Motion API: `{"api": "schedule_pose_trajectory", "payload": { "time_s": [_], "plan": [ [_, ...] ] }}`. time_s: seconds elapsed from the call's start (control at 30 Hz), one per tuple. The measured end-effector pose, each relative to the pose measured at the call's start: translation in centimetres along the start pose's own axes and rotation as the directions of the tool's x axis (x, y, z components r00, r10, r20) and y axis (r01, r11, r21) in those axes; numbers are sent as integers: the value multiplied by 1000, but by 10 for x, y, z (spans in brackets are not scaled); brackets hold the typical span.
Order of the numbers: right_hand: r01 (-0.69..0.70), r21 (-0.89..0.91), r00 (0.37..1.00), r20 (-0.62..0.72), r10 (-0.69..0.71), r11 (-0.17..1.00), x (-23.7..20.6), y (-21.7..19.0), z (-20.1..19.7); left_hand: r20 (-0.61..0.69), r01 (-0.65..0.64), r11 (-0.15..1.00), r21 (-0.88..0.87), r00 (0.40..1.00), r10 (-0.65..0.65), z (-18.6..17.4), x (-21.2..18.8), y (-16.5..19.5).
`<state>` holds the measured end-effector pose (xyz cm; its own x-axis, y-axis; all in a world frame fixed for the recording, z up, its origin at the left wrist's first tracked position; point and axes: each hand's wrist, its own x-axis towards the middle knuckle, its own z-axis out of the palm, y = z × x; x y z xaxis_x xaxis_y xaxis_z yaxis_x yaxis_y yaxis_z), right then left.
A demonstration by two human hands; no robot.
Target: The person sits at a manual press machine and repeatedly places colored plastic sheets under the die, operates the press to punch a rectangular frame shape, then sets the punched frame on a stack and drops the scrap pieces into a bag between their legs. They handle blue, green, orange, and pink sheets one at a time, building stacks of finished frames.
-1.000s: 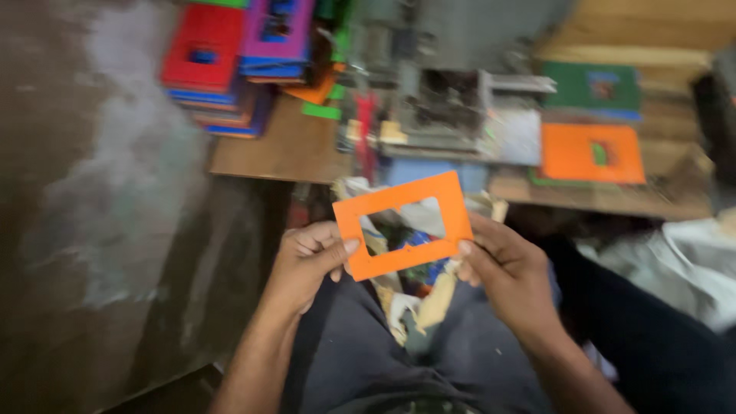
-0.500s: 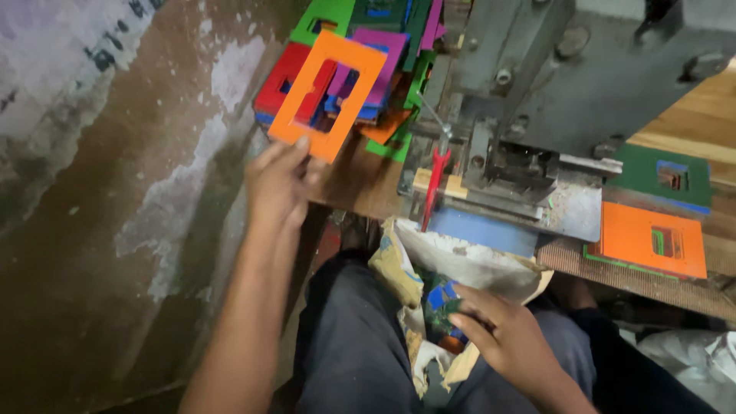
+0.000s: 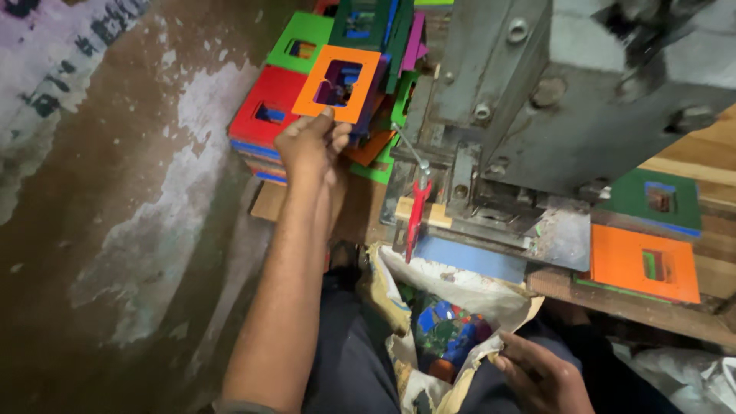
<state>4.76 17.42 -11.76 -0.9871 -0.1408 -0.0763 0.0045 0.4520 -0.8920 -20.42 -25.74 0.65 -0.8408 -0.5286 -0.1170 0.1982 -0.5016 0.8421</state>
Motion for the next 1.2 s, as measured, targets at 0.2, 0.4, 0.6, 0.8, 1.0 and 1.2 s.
{"api": "schedule_pose_trajectory", "payload": {
  "time_s": [0.2, 0.4, 0.6, 0.8, 1.0, 1.2],
  "plan": [
    [-9, -16, 1000, 1, 9, 1000, 5, -41, -7, -11, 51, 999, -8, 999, -51, 3, -5, -12],
    [154, -260, 917, -322, -236, 953, -1, -65, -96, 190, 110, 923, 368, 963, -191, 0, 43, -20],
    [-382, -638, 749, -638, -180, 669, 64, -27, -206, 145, 115, 700, 705, 942, -301, -9, 28, 22],
    [-601, -548, 753, -633, 181, 582, 106, 13, -218, 303, -81, 812, 578, 945, -122, -11, -60, 40],
    [-491, -600, 682, -716, -150, 632, 88, 19, -231, 336, -16, 891, 455, 929, -155, -34, -140, 40],
    [-518, -553, 738, -674, 16, 653, 69, 7, -217, 404, -13, 902, 432, 896, -181, -34, -180, 22]
  ]
}}
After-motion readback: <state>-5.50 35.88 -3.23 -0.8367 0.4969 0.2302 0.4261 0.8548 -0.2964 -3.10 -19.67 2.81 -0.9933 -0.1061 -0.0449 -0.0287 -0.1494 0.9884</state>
